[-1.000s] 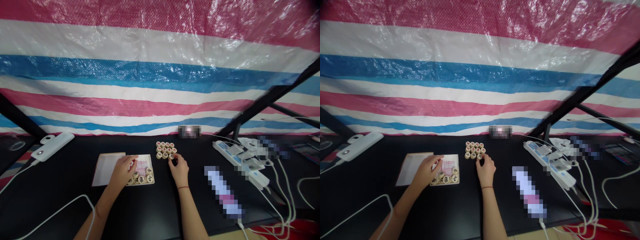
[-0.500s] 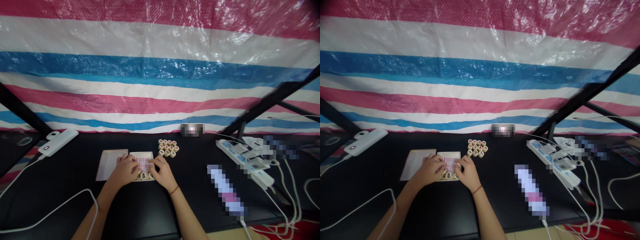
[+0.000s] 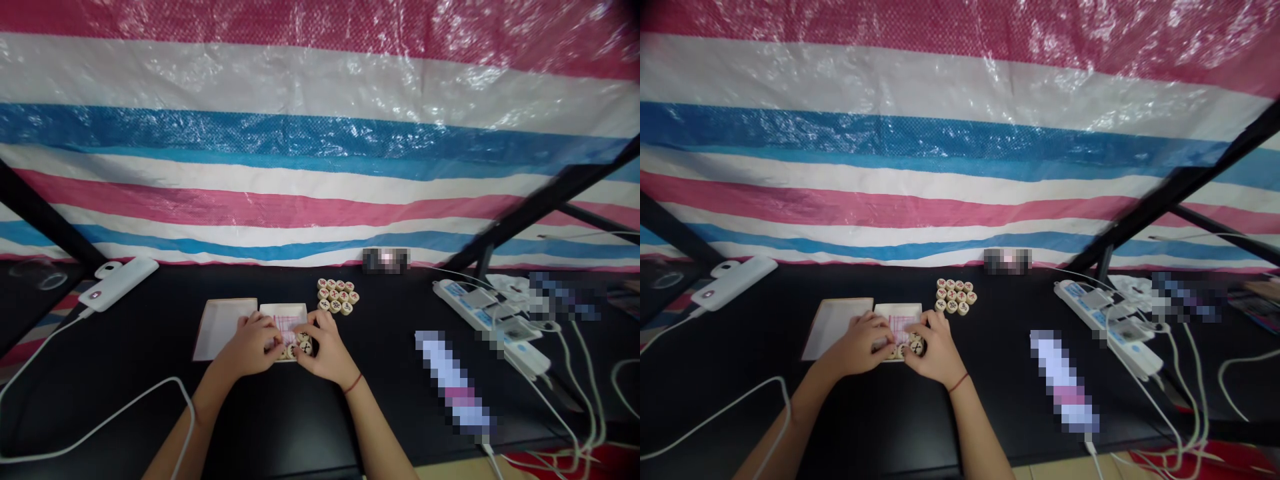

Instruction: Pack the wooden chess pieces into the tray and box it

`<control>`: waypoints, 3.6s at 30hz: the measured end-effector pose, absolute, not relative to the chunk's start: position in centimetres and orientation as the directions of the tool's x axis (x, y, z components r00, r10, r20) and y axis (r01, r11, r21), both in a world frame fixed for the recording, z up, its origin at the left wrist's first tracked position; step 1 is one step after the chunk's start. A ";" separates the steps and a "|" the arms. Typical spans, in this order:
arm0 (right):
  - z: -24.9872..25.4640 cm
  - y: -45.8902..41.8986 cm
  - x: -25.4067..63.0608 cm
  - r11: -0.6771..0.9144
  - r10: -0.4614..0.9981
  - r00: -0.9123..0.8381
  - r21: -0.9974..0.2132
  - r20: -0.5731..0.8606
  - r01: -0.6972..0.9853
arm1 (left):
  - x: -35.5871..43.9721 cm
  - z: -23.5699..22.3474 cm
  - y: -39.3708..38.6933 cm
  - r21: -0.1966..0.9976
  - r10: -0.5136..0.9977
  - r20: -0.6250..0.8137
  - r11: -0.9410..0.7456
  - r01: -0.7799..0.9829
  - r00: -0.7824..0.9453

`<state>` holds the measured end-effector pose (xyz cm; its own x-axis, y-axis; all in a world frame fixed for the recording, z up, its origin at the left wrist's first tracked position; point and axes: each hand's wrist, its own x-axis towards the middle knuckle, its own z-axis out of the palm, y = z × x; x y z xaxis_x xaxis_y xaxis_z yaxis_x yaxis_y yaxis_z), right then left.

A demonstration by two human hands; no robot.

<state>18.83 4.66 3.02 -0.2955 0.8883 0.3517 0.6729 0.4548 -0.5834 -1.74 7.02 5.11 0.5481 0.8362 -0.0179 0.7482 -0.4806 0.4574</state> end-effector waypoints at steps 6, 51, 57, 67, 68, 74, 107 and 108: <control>2.5 5.2 19.2 0.387 0.917 -0.232 -0.588 0.324 0.710 | -1.6 5.2 7.1 0.470 0.837 -0.036 -0.468 0.748 0.546; 3.5 5.0 18.0 0.223 0.974 -0.170 -0.473 0.153 0.852 | 1.9 4.9 7.5 0.294 0.892 -0.115 -0.389 0.873 0.437; 4.1 5.5 18.5 0.232 0.972 -0.178 -0.524 0.152 0.820 | 1.6 4.5 7.3 0.300 0.898 -0.084 -0.390 0.871 0.431; 5.2 4.9 17.8 0.194 0.981 -0.112 -0.742 0.160 0.641 | 1.5 5.5 7.0 0.295 0.892 -0.105 -0.393 0.871 0.439; 5.0 4.9 18.2 0.172 0.980 -0.023 -0.782 0.197 0.600 | 1.5 5.5 7.0 0.296 0.891 -0.107 -0.394 0.870 0.440; 2.1 4.6 24.4 -0.052 0.728 0.660 -0.946 0.182 0.319 | 2.2 5.6 6.7 0.267 0.898 -0.130 -0.376 0.888 0.419; 0.8 5.8 25.6 0.058 0.797 0.344 -0.630 0.496 0.774 | -1.8 1.3 4.0 0.274 0.849 0.302 -0.512 0.814 0.433; 1.5 5.7 24.6 0.114 0.853 0.272 -0.669 0.445 0.735 | -1.7 1.4 4.0 0.282 0.857 0.292 -0.502 0.818 0.425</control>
<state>24.58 5.69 1.47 0.2723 0.8531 0.4452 0.7349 0.1143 -0.6685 -1.70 3.95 1.42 0.4252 0.8567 0.2921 0.8178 -0.5019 0.2816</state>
